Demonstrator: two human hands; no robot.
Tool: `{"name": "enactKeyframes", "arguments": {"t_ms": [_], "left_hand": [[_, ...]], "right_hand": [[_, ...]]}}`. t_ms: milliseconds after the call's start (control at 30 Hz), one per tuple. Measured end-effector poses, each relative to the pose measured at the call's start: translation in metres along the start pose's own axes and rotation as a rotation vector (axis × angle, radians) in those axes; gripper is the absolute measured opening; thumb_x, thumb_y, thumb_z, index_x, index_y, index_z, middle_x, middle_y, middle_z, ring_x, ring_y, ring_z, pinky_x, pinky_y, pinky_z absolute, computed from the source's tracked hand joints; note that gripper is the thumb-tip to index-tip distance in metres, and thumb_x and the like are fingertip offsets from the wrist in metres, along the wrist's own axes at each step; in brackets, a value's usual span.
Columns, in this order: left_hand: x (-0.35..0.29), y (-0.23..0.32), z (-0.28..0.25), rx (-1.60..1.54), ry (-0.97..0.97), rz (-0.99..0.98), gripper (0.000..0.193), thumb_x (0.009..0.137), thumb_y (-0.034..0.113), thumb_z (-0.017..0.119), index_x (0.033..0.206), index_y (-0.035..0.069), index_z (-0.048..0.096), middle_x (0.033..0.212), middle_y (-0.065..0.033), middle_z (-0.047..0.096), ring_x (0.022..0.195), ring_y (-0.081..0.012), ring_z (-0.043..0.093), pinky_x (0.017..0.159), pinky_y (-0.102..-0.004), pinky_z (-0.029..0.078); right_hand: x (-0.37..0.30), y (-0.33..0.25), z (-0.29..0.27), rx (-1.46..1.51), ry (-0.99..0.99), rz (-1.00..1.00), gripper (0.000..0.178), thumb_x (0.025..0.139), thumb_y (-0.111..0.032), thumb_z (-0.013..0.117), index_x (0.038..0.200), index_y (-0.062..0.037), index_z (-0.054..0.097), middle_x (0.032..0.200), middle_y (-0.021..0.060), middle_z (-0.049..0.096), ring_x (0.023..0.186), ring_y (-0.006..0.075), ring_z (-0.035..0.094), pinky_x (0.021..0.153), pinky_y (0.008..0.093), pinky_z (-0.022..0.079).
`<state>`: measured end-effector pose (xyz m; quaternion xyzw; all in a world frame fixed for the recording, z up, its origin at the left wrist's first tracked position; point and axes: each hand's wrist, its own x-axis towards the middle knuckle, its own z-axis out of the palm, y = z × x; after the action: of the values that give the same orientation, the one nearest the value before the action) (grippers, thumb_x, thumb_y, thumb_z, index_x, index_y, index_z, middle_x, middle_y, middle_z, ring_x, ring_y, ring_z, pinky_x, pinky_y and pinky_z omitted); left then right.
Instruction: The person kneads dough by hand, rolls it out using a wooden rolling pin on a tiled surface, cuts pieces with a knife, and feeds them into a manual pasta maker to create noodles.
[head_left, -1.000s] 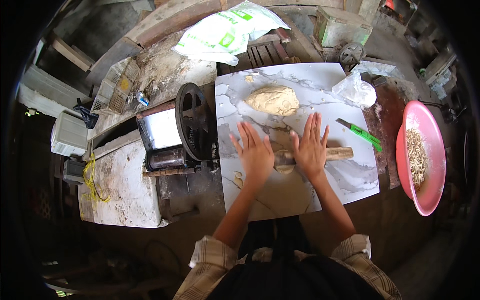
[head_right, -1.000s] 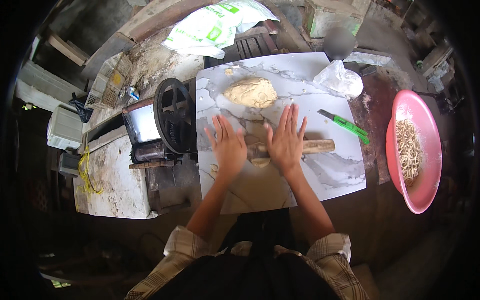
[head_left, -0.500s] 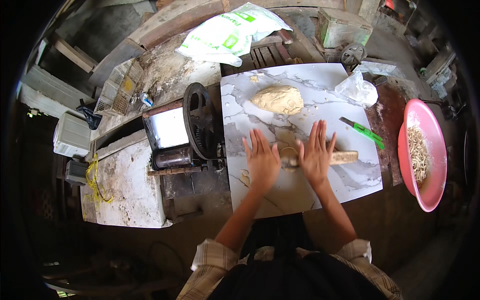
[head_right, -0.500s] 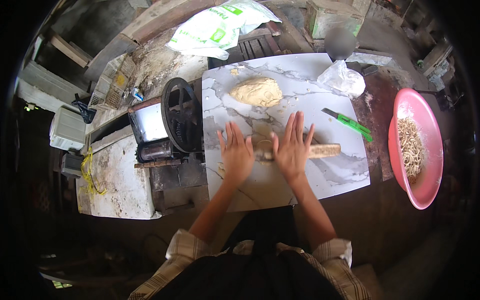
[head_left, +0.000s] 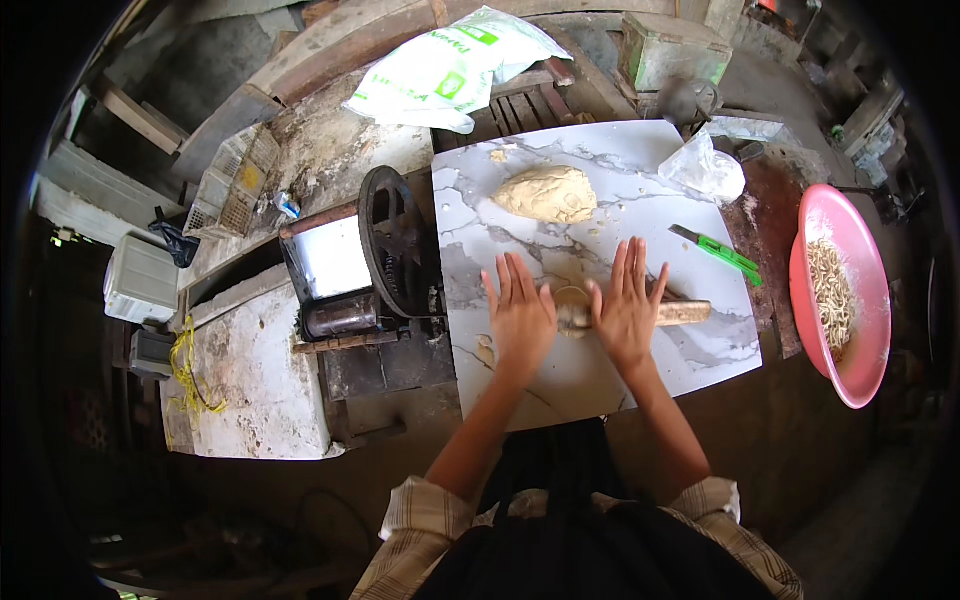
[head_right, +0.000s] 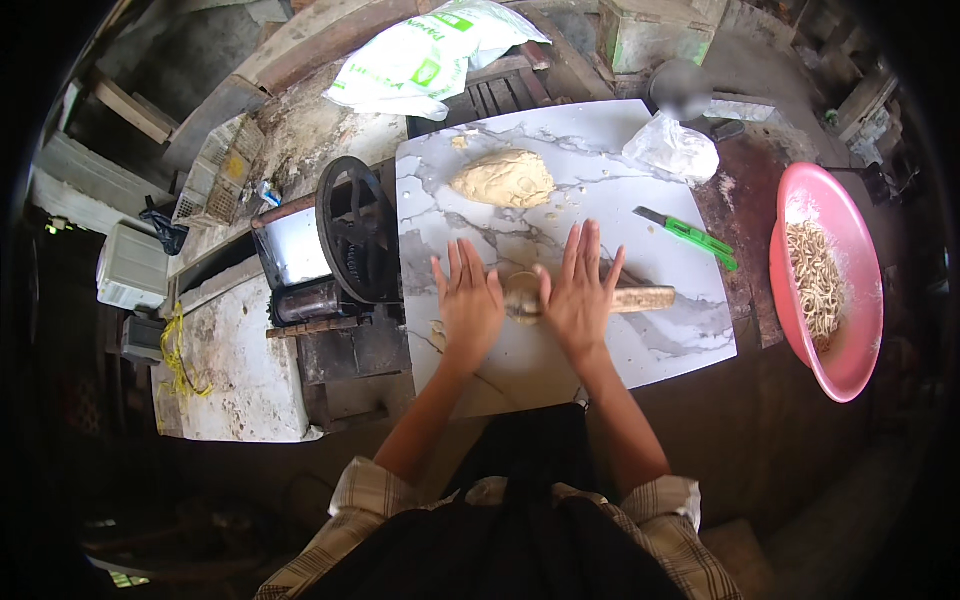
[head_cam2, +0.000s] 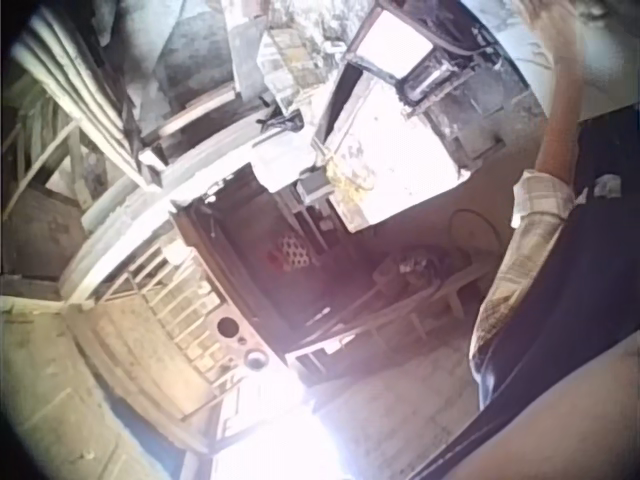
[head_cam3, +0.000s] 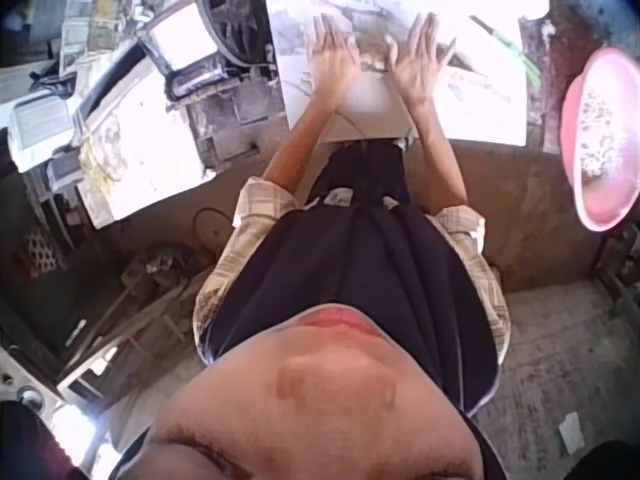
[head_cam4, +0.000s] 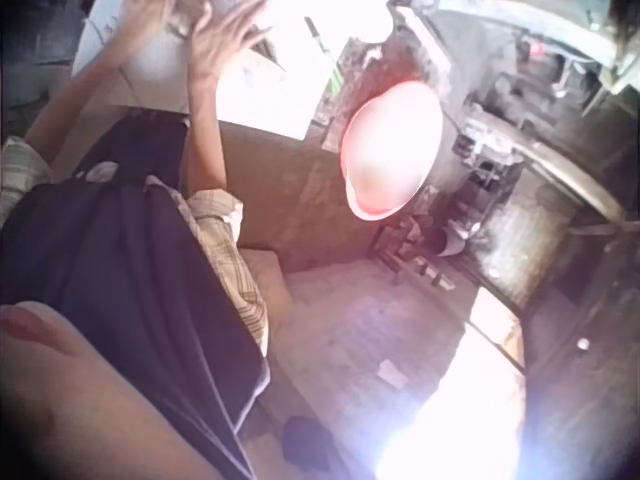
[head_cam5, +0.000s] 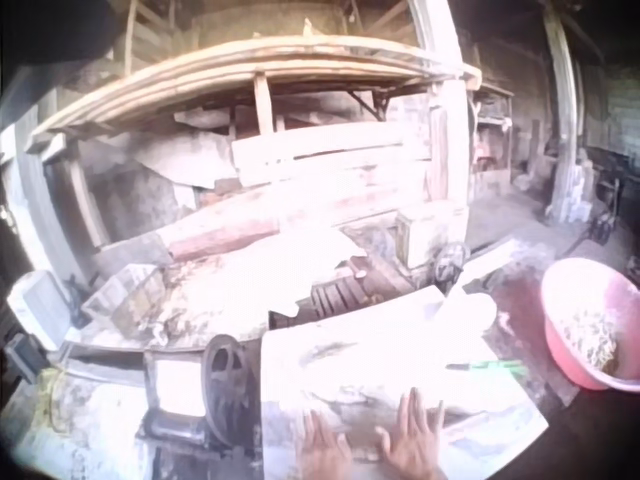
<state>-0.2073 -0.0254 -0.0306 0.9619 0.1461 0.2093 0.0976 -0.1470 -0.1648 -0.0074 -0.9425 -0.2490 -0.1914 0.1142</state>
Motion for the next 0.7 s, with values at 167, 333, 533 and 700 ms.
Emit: {"name": "enactKeyframes", "arguments": {"t_ms": [167, 333, 533, 700], "left_hand": [[0.01, 0.003, -0.006, -0.116, 0.069, 0.003, 0.058, 0.089, 0.02, 0.045, 0.134, -0.012, 0.027, 0.134, -0.0266, 0.039, 0.13, -0.0345, 0.032, 0.108, -0.0466, 0.023], [0.059, 0.003, 0.006, -0.113, 0.136, -0.069, 0.059, 0.091, 0.024, 0.043, 0.134, -0.012, 0.025, 0.135, -0.0261, 0.038, 0.131, -0.0339, 0.031, 0.108, -0.0442, 0.024], [0.016, 0.005, 0.0, -0.014, 0.169, 0.05, 0.058, 0.09, 0.023, 0.045, 0.133, -0.011, 0.028, 0.136, -0.0239, 0.038, 0.132, -0.0336, 0.028, 0.108, -0.0447, 0.023], [-0.024, -0.001, -0.021, -0.169, 0.042, 0.162, 0.055, 0.085, 0.022, 0.054, 0.133, 0.0, 0.038, 0.123, -0.0142, 0.049, 0.115, -0.0295, 0.043, 0.099, -0.0444, 0.03]], "right_hand": [[0.007, 0.004, 0.005, -0.002, -0.038, 0.022, 0.068, 0.092, -0.042, 0.039, 0.138, 0.0068, 0.023, 0.144, 0.02, 0.027, 0.139, 0.026, 0.015, 0.109, 0.0552, 0.008], [0.055, 0.01, 0.028, -0.017, 0.019, 0.095, 0.07, 0.094, -0.045, 0.031, 0.138, 0.0077, 0.02, 0.145, 0.0203, 0.026, 0.139, 0.0274, 0.013, 0.109, 0.055, 0.006], [0.009, 0.009, 0.02, -0.043, -0.056, 0.074, 0.07, 0.093, -0.046, 0.036, 0.138, 0.0055, 0.023, 0.145, 0.0184, 0.026, 0.138, 0.027, 0.016, 0.109, 0.054, 0.006], [-0.022, 0.009, -0.016, 0.028, -0.025, -0.153, 0.071, 0.088, -0.045, 0.047, 0.138, 0.0011, 0.027, 0.137, 0.0163, 0.036, 0.129, 0.0281, 0.03, 0.106, 0.0513, 0.019]]}}
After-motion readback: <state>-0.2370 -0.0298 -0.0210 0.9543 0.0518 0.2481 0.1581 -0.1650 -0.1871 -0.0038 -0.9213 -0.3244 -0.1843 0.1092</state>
